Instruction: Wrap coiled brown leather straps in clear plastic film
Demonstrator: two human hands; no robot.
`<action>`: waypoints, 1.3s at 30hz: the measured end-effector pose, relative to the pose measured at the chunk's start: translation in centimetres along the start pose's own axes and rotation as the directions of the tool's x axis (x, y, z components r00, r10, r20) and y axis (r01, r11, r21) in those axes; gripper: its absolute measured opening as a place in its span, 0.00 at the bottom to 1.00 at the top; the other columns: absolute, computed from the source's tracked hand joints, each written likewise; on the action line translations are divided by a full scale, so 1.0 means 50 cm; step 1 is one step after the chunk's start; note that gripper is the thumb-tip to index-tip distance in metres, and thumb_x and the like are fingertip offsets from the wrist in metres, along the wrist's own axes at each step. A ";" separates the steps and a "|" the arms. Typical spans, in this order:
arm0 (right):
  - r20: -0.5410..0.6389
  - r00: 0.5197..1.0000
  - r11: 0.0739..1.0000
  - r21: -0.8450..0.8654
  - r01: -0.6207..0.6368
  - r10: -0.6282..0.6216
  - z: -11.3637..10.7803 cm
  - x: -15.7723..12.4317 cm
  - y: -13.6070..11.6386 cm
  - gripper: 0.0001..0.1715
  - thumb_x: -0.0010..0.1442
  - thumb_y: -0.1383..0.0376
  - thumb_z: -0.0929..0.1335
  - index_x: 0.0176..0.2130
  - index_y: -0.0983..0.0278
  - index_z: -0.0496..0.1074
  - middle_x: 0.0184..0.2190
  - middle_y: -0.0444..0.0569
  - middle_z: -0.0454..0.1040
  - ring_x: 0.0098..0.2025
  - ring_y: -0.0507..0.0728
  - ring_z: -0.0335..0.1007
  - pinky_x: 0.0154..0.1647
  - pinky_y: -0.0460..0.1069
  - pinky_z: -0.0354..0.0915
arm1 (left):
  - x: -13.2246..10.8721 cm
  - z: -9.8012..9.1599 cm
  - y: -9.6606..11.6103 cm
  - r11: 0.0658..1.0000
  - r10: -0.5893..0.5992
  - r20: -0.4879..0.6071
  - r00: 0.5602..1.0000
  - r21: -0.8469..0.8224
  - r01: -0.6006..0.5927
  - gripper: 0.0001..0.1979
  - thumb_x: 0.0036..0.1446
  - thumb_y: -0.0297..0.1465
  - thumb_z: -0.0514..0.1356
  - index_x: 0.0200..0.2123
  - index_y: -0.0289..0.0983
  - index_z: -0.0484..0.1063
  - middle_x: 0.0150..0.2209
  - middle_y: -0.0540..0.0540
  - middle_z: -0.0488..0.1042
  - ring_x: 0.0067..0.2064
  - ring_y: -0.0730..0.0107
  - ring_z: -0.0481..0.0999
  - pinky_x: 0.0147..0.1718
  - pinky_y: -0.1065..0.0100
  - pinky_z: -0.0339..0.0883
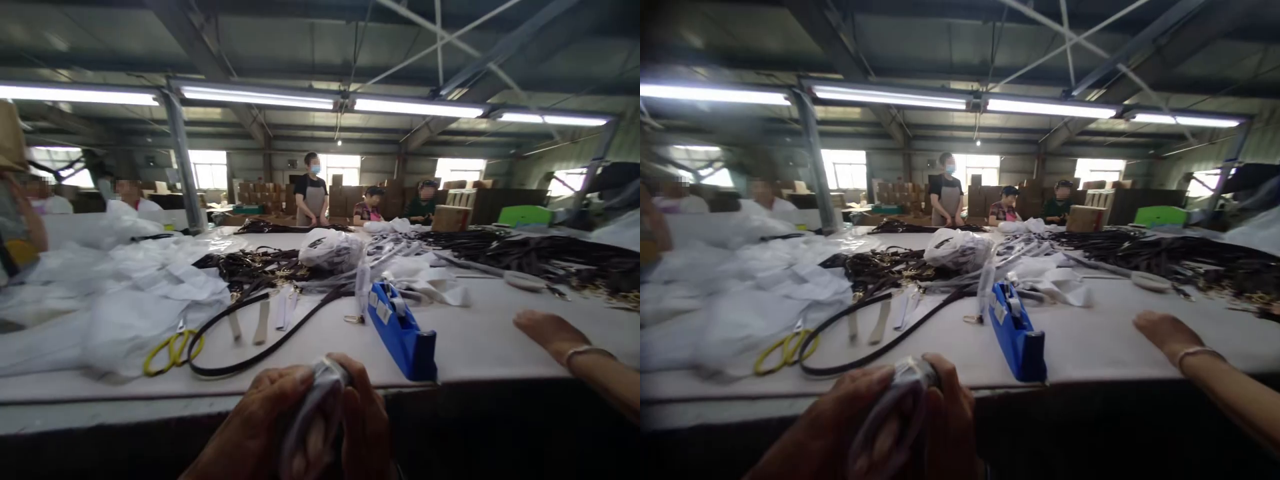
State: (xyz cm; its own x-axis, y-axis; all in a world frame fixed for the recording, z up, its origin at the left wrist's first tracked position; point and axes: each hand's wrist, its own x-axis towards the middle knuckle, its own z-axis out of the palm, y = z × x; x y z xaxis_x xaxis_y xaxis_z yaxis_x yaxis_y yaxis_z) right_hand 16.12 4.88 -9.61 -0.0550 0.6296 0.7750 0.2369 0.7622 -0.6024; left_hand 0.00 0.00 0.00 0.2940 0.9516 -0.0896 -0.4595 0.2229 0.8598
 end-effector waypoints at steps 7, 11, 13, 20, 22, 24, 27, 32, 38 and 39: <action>0.056 0.988 0.970 0.186 -0.154 0.146 0.070 0.043 0.007 0.19 0.78 0.58 0.56 0.55 0.57 0.70 0.37 0.46 0.80 0.35 0.53 0.78 0.38 0.45 0.73 | 0.043 -0.004 0.038 0.990 0.108 -0.098 0.989 -0.079 -0.116 0.18 0.61 0.42 0.67 0.29 0.31 0.79 0.19 0.48 0.72 0.19 0.75 0.67 0.22 0.74 0.67; 0.106 0.970 0.943 0.234 -0.238 0.218 0.087 0.030 0.021 0.20 0.77 0.55 0.57 0.49 0.60 0.72 0.29 0.46 0.75 0.28 0.53 0.71 0.30 0.46 0.66 | 0.061 -0.007 0.060 0.980 0.072 -0.151 0.986 -0.173 -0.098 0.18 0.67 0.37 0.61 0.35 0.26 0.81 0.20 0.46 0.74 0.19 0.75 0.70 0.21 0.74 0.70; 0.110 0.948 0.897 0.305 -0.319 0.300 0.091 0.032 0.022 0.22 0.76 0.50 0.58 0.40 0.61 0.70 0.24 0.43 0.68 0.24 0.52 0.64 0.26 0.46 0.62 | 0.075 -0.005 0.064 0.976 0.090 -0.159 0.983 -0.184 -0.119 0.19 0.70 0.34 0.57 0.37 0.25 0.81 0.24 0.43 0.77 0.21 0.74 0.73 0.23 0.74 0.72; 0.527 0.703 0.398 0.583 -0.708 0.478 0.070 0.077 0.017 0.27 0.69 0.43 0.65 0.37 0.64 0.70 0.22 0.42 0.67 0.19 0.48 0.57 0.19 0.44 0.53 | 0.153 -0.026 0.044 0.952 0.292 -0.049 0.955 0.109 -0.286 0.14 0.58 0.31 0.67 0.46 0.29 0.81 0.42 0.36 0.85 0.43 0.58 0.84 0.39 0.68 0.76; 0.627 0.612 0.230 0.583 -0.779 0.483 0.059 0.086 0.028 0.29 0.66 0.43 0.68 0.38 0.67 0.72 0.21 0.42 0.67 0.18 0.47 0.57 0.18 0.44 0.53 | 0.173 -0.041 0.032 0.920 0.293 0.004 0.956 0.272 -0.283 0.15 0.58 0.30 0.67 0.48 0.33 0.79 0.48 0.37 0.84 0.50 0.55 0.83 0.38 0.70 0.72; 0.686 0.529 0.096 0.563 -0.821 0.500 0.050 0.092 0.042 0.28 0.62 0.44 0.71 0.37 0.68 0.73 0.19 0.41 0.66 0.17 0.47 0.56 0.17 0.43 0.52 | 0.186 -0.054 0.020 0.878 0.275 0.066 0.959 0.390 -0.278 0.18 0.57 0.27 0.65 0.51 0.36 0.76 0.52 0.40 0.82 0.56 0.53 0.79 0.42 0.69 0.70; 0.749 0.435 -0.010 0.507 -0.862 0.500 0.040 0.094 0.060 0.25 0.58 0.49 0.74 0.34 0.70 0.74 0.17 0.40 0.64 0.17 0.46 0.55 0.16 0.42 0.49 | 0.195 -0.064 0.009 0.844 0.229 0.178 0.957 0.454 -0.286 0.27 0.50 0.22 0.63 0.56 0.36 0.72 0.55 0.41 0.79 0.58 0.53 0.75 0.54 0.61 0.67; 0.722 0.500 -0.003 0.570 -0.821 0.478 0.025 0.091 0.069 0.19 0.51 0.59 0.78 0.36 0.69 0.74 0.27 0.44 0.74 0.20 0.46 0.59 0.18 0.42 0.57 | 0.206 -0.070 0.007 0.675 0.195 0.254 0.947 0.666 -0.318 0.34 0.42 0.23 0.56 0.57 0.36 0.63 0.54 0.40 0.72 0.52 0.57 0.73 0.51 0.60 0.69; 0.739 0.445 0.185 0.411 -0.893 0.506 0.016 0.096 0.066 0.22 0.55 0.52 0.73 0.27 0.69 0.73 0.16 0.42 0.68 0.13 0.47 0.58 0.15 0.42 0.55 | 0.215 -0.098 0.011 0.368 0.119 0.289 0.950 0.876 -0.313 0.37 0.45 0.27 0.63 0.60 0.34 0.59 0.55 0.36 0.68 0.57 0.48 0.67 0.59 0.50 0.62; 0.742 0.422 0.192 0.380 -0.905 0.520 0.015 0.100 0.065 0.20 0.54 0.54 0.73 0.26 0.69 0.72 0.16 0.43 0.68 0.13 0.47 0.59 0.15 0.42 0.54 | 0.217 -0.099 0.011 0.332 0.104 0.304 0.947 0.887 -0.322 0.34 0.46 0.28 0.64 0.58 0.35 0.60 0.52 0.37 0.70 0.53 0.50 0.68 0.56 0.52 0.64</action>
State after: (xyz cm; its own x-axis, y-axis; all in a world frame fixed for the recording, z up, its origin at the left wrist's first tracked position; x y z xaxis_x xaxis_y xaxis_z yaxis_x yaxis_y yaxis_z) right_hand 15.90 10.61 -7.82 -0.6198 0.7742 -0.1281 -0.2736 -0.3662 -0.8894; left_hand -1.23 11.50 -3.00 0.4854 0.8599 0.1579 0.4962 -0.4197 0.7600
